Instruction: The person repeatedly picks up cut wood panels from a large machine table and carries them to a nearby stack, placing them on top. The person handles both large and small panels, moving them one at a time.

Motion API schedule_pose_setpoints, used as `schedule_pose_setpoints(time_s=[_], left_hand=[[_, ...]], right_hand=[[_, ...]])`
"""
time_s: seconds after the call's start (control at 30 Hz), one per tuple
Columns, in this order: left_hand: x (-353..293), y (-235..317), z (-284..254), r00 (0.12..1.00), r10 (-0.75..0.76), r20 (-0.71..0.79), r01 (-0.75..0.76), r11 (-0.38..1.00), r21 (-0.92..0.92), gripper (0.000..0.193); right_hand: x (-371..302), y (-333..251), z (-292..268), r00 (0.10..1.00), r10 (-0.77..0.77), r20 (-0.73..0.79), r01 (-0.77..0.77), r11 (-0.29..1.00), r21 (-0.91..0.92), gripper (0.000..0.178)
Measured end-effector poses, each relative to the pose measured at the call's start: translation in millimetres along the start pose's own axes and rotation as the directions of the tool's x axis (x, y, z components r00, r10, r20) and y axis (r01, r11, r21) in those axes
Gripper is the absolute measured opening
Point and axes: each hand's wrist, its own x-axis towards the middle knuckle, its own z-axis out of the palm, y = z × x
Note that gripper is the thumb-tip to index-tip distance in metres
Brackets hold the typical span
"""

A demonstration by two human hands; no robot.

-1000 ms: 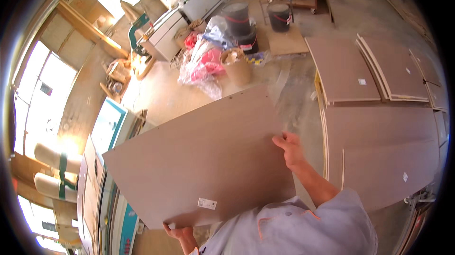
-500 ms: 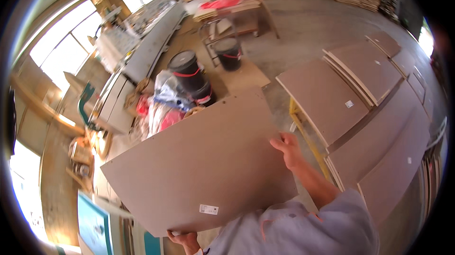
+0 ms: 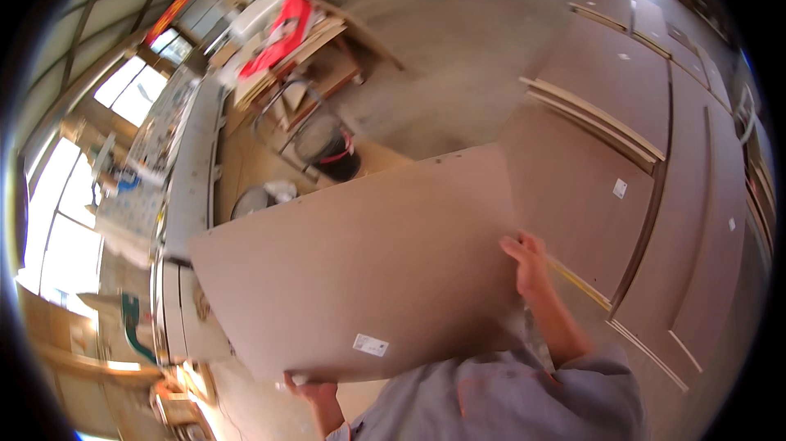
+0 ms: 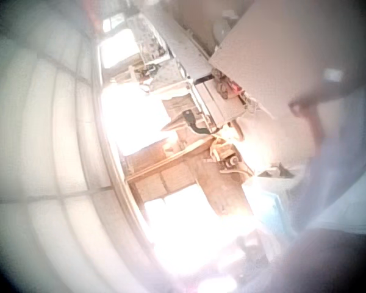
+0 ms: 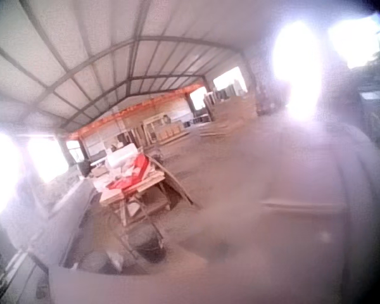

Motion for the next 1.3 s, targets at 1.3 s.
schedule_pose_setpoints(time_s=[1.3], left_hand=[[446, -611, 952, 0.402, -0.766, 0.503, 0.489, 0.643, 0.590, 0.067]], right_hand=[[726, -231, 46, 0.777, -0.196, -0.599, 0.332, 0.935, 0.124, 0.024]])
